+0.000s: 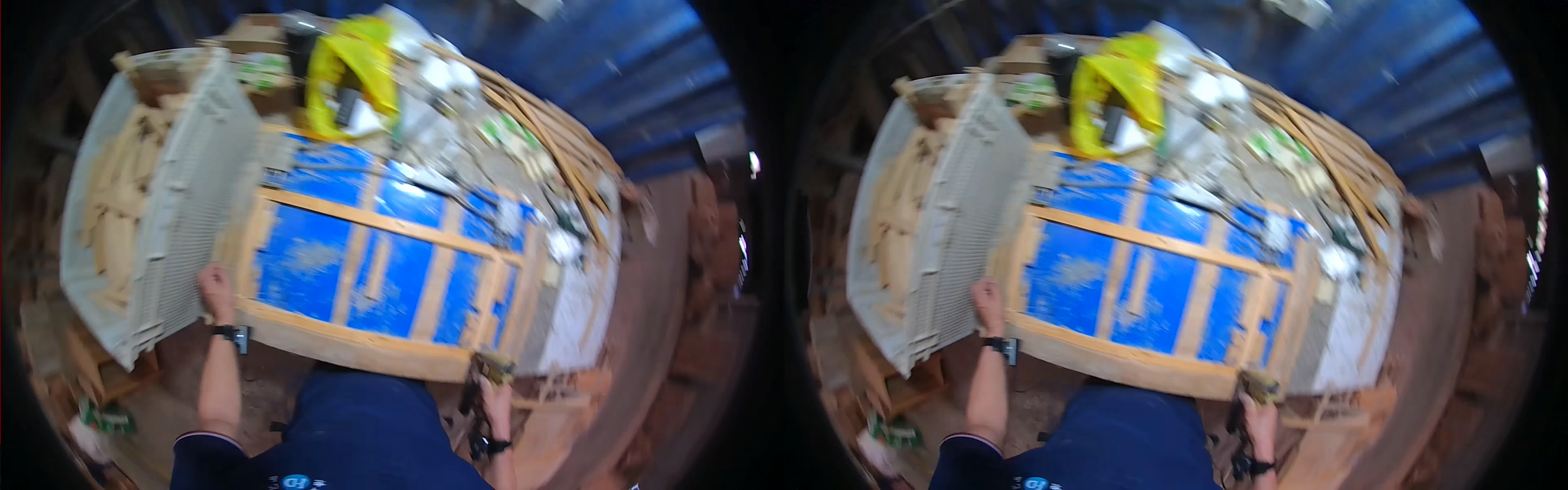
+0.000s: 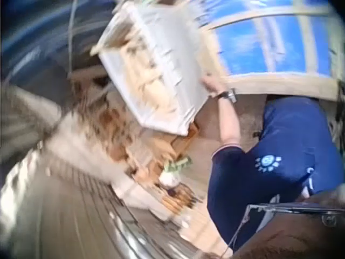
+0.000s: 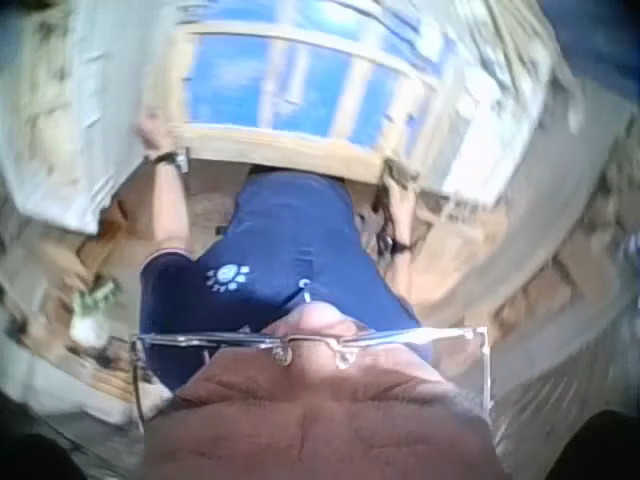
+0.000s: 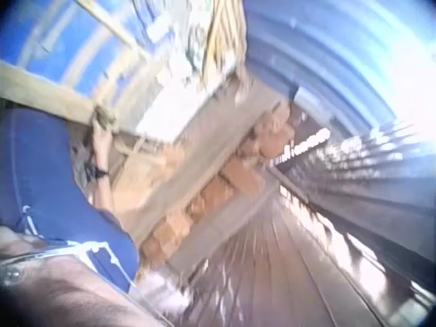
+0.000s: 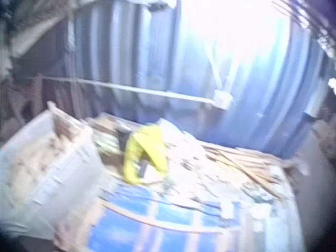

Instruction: Assembling wooden slats into a rectangular frame using a pneumatic nail gun at a workbench.

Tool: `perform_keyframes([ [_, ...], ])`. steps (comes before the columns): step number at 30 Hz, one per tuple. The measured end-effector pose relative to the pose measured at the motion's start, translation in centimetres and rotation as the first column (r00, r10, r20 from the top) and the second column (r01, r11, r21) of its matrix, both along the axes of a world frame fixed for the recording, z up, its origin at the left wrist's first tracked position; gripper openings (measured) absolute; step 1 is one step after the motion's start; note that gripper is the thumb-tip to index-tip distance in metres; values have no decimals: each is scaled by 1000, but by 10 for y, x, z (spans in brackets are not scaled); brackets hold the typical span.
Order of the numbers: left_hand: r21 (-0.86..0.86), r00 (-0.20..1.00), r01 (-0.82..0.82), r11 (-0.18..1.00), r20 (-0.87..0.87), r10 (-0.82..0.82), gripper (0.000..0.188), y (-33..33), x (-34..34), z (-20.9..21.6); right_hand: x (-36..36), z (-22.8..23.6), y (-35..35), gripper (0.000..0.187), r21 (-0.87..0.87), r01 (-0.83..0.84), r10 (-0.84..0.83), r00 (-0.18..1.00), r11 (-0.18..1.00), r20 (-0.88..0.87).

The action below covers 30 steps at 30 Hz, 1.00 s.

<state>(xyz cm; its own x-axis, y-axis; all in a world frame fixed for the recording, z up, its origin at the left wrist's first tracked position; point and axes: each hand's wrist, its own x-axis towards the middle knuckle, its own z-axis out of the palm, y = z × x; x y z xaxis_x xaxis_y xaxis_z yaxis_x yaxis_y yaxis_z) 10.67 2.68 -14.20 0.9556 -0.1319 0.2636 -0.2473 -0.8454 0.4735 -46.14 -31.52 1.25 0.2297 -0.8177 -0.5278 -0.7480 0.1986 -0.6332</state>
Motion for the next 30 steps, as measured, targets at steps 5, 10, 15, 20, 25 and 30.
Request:
perform_keyframes([
  [5,-11,999,-43,999,9,44,13,-6,-15,36,69,70,-66,28,172,-289,309,946,942,-99],
  [10,-130,993,-97,987,-83,87,14,-18,-17,50,191,86,-128,42,269,-509,532,847,818,-17],
  [15,-126,984,-152,980,-108,138,16,-15,-14,56,356,87,-102,45,230,-769,774,627,596,93],
  [20,-110,995,-101,989,-37,98,13,-16,-11,57,467,56,-34,47,229,-792,731,611,566,304],
  [25,-110,994,-101,989,-62,95,13,-17,-10,60,532,15,15,43,133,-783,717,612,607,334],
  [30,-83,988,-113,990,-120,102,19,-10,-9,53,552,4,37,41,112,-787,731,608,607,309],
])
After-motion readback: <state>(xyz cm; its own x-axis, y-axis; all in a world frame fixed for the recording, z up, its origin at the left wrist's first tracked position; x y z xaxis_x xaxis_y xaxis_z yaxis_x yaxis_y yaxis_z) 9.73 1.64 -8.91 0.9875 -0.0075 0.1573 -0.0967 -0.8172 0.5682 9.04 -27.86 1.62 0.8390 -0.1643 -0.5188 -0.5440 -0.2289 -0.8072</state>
